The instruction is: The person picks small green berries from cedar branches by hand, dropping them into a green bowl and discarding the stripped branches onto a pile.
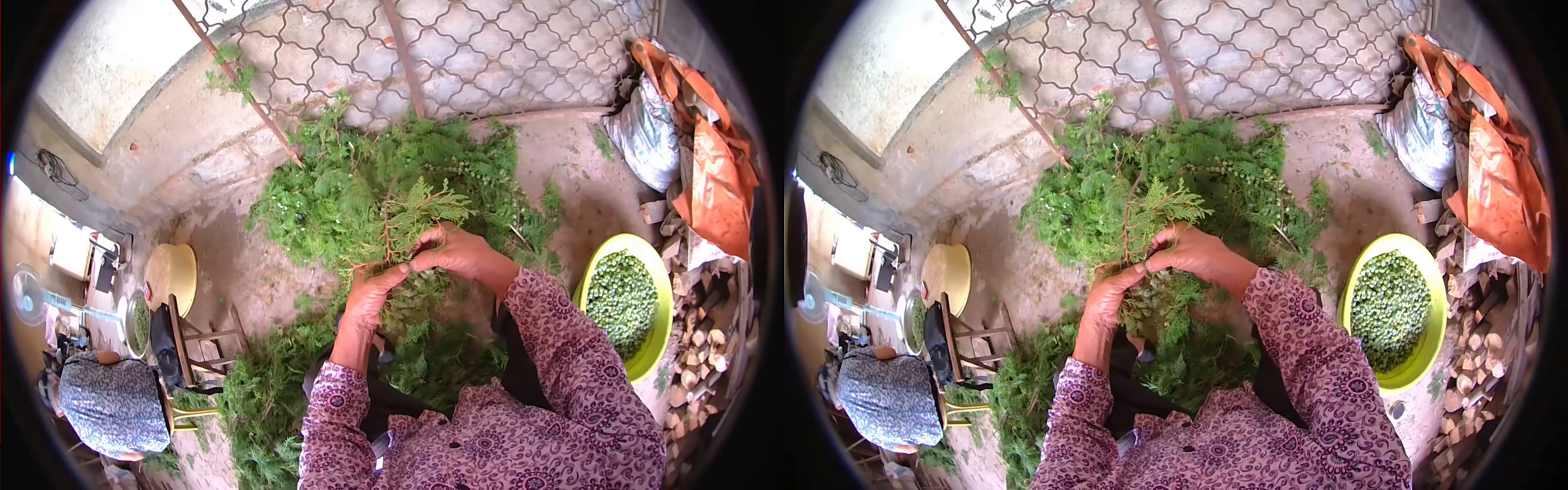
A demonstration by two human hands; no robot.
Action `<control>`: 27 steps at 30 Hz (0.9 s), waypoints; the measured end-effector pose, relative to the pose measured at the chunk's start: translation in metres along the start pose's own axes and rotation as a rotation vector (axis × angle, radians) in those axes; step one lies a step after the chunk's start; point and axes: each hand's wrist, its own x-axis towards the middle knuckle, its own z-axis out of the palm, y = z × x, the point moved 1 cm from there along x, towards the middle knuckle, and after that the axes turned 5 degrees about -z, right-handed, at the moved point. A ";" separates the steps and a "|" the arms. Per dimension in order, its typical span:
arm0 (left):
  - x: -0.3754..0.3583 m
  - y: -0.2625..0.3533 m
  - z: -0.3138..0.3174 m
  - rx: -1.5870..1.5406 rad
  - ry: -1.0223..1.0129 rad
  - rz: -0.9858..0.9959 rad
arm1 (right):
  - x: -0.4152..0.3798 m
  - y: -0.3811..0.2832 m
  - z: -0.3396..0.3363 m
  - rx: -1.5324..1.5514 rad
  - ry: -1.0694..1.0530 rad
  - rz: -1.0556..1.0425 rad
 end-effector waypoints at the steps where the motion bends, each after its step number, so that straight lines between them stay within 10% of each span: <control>1: -0.001 0.001 0.000 0.025 -0.005 0.025 | -0.003 -0.007 0.001 -0.081 0.044 0.057; 8: -0.022 0.009 0.004 -0.061 0.038 -0.057 | 0.004 0.035 0.011 0.571 -0.016 0.029; 11: -0.025 0.007 0.001 -0.136 0.020 -0.051 | 0.010 0.056 0.009 0.085 -0.235 -0.550; 14: -0.017 0.002 -0.009 -0.134 -0.009 0.008 | -0.002 0.019 0.012 0.762 -0.099 0.185; 27: -0.018 0.004 -0.013 -0.034 0.056 -0.022 | -0.002 0.024 0.008 0.524 -0.237 0.048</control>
